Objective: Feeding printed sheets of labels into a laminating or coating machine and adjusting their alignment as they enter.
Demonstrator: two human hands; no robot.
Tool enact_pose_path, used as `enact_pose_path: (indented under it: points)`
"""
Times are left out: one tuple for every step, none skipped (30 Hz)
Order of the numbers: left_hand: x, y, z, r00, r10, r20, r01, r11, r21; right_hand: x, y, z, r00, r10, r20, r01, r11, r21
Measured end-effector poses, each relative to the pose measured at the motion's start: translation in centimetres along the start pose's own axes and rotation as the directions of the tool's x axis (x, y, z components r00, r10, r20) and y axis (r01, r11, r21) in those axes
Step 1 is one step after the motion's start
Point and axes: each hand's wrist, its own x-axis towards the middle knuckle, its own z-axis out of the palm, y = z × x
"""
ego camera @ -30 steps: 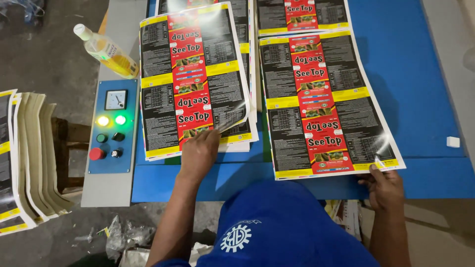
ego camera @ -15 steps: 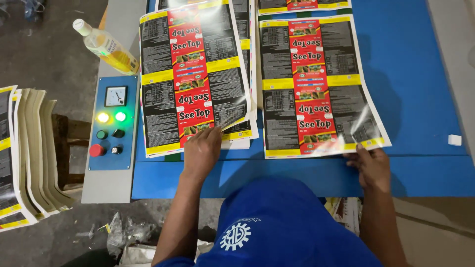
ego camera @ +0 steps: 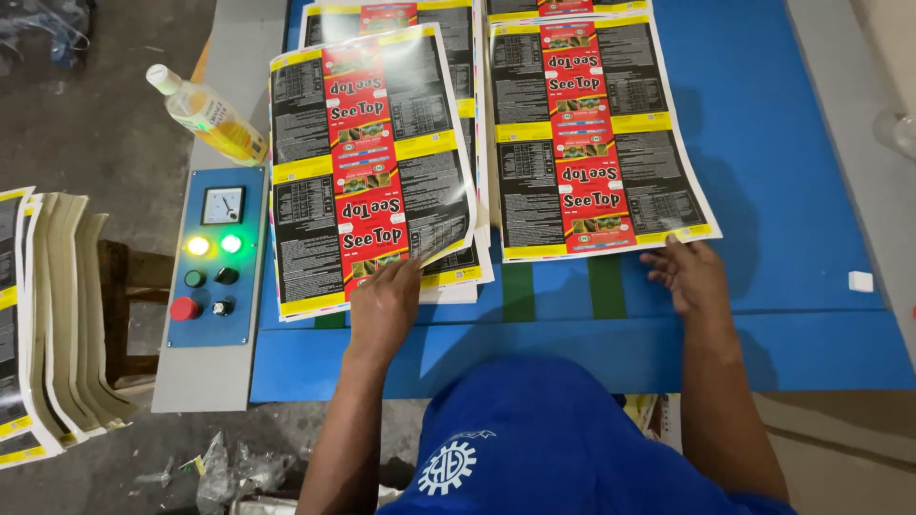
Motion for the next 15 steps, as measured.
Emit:
enact_pose_path:
  points:
    - [0.0, -0.1, -0.1, 1.000, -0.011, 0.000, 0.011, 1.000, -0.001, 0.2, 0.3, -0.2, 1.000, 0.024, 0.002, -0.024, 1.000, -0.003]
    - [0.0, 0.0, -0.2, 1.000, -0.013, -0.006, 0.013, 1.000, 0.001, -0.4, 0.4, -0.4, 1.000, 0.019, 0.007, -0.019, 1.000, -0.004]
    - [0.0, 0.0, -0.3, 0.999, -0.017, -0.033, 0.017, 1.000, 0.008, -1.0, 0.6, -0.5, 0.999, 0.041, -0.009, -0.041, 0.999, -0.031]
    - [0.0, 0.1, -0.4, 0.998, -0.022, -0.060, 0.023, 1.000, 0.014, -1.6, 0.8, -0.7, 0.998, 0.062, -0.025, -0.063, 0.996, -0.060]
    - [0.1, 0.3, -0.5, 0.998, -0.024, -0.066, 0.025, 1.000, 0.014, -2.2, 0.9, -0.6, 0.998, 0.058, -0.022, -0.059, 0.996, -0.063]
    - [0.2, 0.6, -0.7, 0.994, -0.013, -0.108, 0.014, 1.000, 0.005, -2.9, 1.1, -0.6, 0.997, 0.076, -0.027, -0.078, 0.994, -0.079]
    - [0.2, 0.8, -0.8, 0.989, -0.003, -0.150, 0.003, 1.000, -0.003, -3.5, 1.3, -0.5, 0.995, 0.094, -0.033, -0.097, 0.991, -0.095]
    - [0.3, 1.2, -0.9, 0.988, -0.005, -0.154, 0.004, 1.000, -0.003, -4.2, 1.2, 0.2, 0.995, 0.091, -0.030, -0.093, 0.991, -0.097]
    - [0.4, 1.6, -1.0, 0.987, 0.017, -0.157, -0.023, 0.999, -0.038, -4.9, 1.2, 0.9, 0.995, 0.104, -0.005, -0.104, 0.986, -0.128]
    - [0.4, 2.1, -1.0, 0.986, 0.038, -0.160, -0.050, 0.996, -0.074, -5.7, 1.1, 1.5, 0.993, 0.118, 0.019, -0.114, 0.981, -0.160]
    - [0.4, 2.6, -0.5, 0.986, 0.037, -0.162, -0.049, 0.996, -0.074, -6.3, 0.7, 2.9, 0.993, 0.117, 0.020, -0.112, 0.981, -0.162]
    - [0.3, 3.1, -0.1, 0.989, 0.064, -0.136, -0.080, 0.990, -0.114, -7.1, 0.4, 4.2, 0.990, 0.119, 0.080, -0.102, 0.976, -0.192]
    - [0.2, 3.7, 0.4, 0.990, 0.092, -0.110, -0.109, 0.982, -0.154, -7.9, 0.1, 5.5, 0.982, 0.123, 0.140, -0.090, 0.971, -0.221]
    - [0.1, 4.3, 1.1, 0.989, 0.093, -0.111, -0.110, 0.982, -0.155, -8.1, 0.2, 6.7, 0.983, 0.122, 0.139, -0.090, 0.971, -0.221]
    - [0.1, 4.8, 1.8, 0.990, 0.120, -0.078, -0.132, 0.975, -0.178, -8.4, 0.3, 7.8, 0.969, 0.127, 0.213, -0.071, 0.965, -0.252]
